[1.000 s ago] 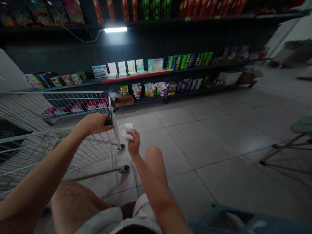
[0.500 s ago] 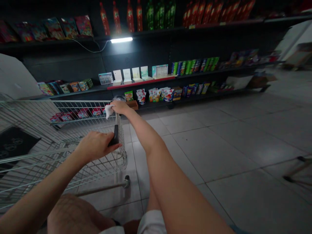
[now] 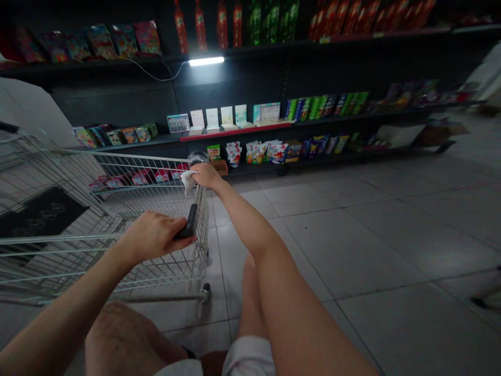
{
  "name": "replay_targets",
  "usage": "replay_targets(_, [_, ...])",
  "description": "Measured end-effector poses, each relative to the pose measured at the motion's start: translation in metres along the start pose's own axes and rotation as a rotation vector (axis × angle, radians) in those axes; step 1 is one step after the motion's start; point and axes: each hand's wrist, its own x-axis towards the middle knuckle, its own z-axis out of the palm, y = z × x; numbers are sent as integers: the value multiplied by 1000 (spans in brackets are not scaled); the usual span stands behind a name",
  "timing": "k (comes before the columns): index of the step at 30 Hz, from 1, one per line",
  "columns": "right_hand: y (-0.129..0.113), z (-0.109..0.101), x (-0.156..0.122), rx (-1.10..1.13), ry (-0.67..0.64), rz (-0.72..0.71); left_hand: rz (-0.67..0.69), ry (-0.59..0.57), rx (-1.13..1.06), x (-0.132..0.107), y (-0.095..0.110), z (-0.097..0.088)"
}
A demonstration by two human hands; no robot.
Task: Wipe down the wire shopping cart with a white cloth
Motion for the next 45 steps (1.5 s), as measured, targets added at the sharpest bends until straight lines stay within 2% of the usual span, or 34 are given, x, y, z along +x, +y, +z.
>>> replay_targets(5, [-16, 2, -29, 52, 85, -4, 70, 58, -68, -28, -7, 1])
replay_targets(8, [-26, 6, -43, 97, 158, 15, 49, 70, -161, -47, -20, -3])
replay_targets(10, [-35, 10, -53, 121, 229, 35, 23, 62, -288, -58, -32, -6])
replay_targets(13, [-59, 22, -73, 145, 403, 55, -30, -3, -499, -65, -51, -8])
replay_targets(16, [-100, 54, -106, 152, 545, 76, -194, -118, -702, -58, -62, -6])
replay_targets(18, [-126, 88, -133, 139, 553, 79, -287, -167, -776, -47, -63, -2])
replay_targets(20, [-137, 123, -159, 121, 505, 23, -318, -186, -735, -35, -61, 2])
replay_targets(21, [-134, 138, -168, 106, 461, -36, -315, -187, -691, -31, -60, 4])
replay_targets(23, [-113, 154, -174, 66, 373, -141, -309, -187, -634, -28, -62, 9])
replay_targets(25, [-79, 153, -162, 37, 367, -93, -315, -203, -641, -30, -68, 13])
replay_targets(26, [-62, 148, -151, 44, 413, 12, -324, -220, -669, -32, -73, 15])
replay_targets(28, [-41, 137, -125, 101, 569, 318, -352, -258, -728, -36, -85, 20])
replay_targets(30, [-44, 137, -105, 153, 698, 557, -368, -269, -776, -37, -97, 26])
replay_targets(31, [-54, 143, -100, 158, 728, 601, -375, -265, -800, -36, -102, 29])
replay_targets(33, [-83, 166, -105, 125, 702, 537, -400, -271, -855, -35, -110, 35])
replay_targets(35, [-103, 189, -122, 65, 561, 348, -423, -303, -916, -36, -116, 38])
replay_targets(36, [-104, 195, -133, 34, 455, 241, -426, -318, -935, -37, -118, 39])
replay_targets(38, [-85, 192, -152, -21, 225, 50, -420, -334, -950, -42, -122, 39])
replay_targets(40, [-43, 172, -163, -60, 84, -51, -414, -338, -966, -46, -125, 37])
replay_targets(41, [-21, 159, -166, -83, 92, -44, -416, -343, -983, -47, -126, 36])
replay_targets(43, [14, 136, -166, -138, 188, 16, -425, -359, -1027, -46, -127, 37])
replay_targets(45, [23, 131, -161, -163, 344, 111, -427, -363, -1056, -41, -126, 39])
